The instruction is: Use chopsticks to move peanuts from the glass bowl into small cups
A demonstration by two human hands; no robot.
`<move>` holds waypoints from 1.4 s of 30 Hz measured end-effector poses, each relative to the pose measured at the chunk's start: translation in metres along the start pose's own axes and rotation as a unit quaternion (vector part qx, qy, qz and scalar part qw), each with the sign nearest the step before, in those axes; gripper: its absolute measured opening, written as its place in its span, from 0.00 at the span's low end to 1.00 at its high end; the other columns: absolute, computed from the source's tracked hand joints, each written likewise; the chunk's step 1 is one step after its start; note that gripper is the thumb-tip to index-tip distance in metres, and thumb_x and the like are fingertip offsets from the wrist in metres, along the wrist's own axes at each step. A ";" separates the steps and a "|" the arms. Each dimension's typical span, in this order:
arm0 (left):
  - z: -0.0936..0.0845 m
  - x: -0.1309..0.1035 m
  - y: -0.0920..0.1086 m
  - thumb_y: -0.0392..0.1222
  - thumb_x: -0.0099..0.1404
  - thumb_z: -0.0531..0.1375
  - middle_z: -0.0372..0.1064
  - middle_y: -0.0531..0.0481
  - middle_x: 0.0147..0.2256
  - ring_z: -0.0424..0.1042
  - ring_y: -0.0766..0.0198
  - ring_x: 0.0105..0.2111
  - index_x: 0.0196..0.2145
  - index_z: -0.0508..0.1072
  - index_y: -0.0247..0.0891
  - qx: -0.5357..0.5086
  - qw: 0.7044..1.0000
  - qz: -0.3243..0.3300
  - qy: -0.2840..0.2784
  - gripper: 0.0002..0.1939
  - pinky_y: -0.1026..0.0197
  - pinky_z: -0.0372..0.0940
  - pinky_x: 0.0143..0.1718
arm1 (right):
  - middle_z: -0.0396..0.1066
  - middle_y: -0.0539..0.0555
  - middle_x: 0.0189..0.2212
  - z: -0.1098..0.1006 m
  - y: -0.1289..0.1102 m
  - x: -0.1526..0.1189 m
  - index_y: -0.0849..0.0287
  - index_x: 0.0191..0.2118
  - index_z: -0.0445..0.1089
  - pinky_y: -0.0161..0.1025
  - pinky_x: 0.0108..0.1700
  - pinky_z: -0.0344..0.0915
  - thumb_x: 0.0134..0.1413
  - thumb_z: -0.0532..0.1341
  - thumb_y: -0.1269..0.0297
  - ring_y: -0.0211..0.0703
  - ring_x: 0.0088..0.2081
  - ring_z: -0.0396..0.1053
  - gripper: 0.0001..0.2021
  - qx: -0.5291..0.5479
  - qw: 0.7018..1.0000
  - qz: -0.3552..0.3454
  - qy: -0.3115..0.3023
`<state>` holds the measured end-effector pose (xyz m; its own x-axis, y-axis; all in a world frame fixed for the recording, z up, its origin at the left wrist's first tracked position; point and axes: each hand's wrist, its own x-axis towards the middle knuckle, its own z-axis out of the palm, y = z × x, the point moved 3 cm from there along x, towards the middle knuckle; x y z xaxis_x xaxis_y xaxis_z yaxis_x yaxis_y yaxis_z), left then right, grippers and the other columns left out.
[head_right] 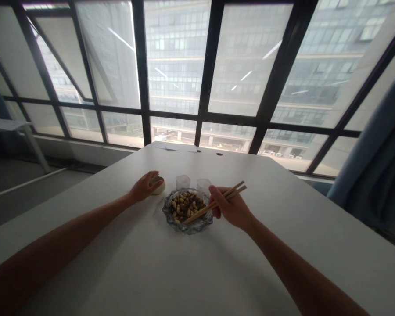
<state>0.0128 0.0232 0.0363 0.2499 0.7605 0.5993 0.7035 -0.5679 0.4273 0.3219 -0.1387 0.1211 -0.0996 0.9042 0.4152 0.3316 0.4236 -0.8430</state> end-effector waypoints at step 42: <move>0.008 -0.010 -0.004 0.61 0.66 0.58 0.75 0.41 0.47 0.75 0.52 0.46 0.54 0.67 0.39 -0.056 0.998 -0.030 0.017 0.27 0.48 0.69 0.50 | 0.65 0.54 0.09 -0.045 -0.007 0.014 0.60 0.18 0.70 0.34 0.13 0.60 0.41 0.64 0.27 0.38 0.11 0.62 0.34 0.020 0.989 0.052 0.140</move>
<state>0.0133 0.0202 0.0231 0.1865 0.7839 0.5923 0.6369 -0.5555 0.5346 0.3604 -0.1314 0.1481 0.1981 0.8951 0.3993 0.2887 0.3361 -0.8965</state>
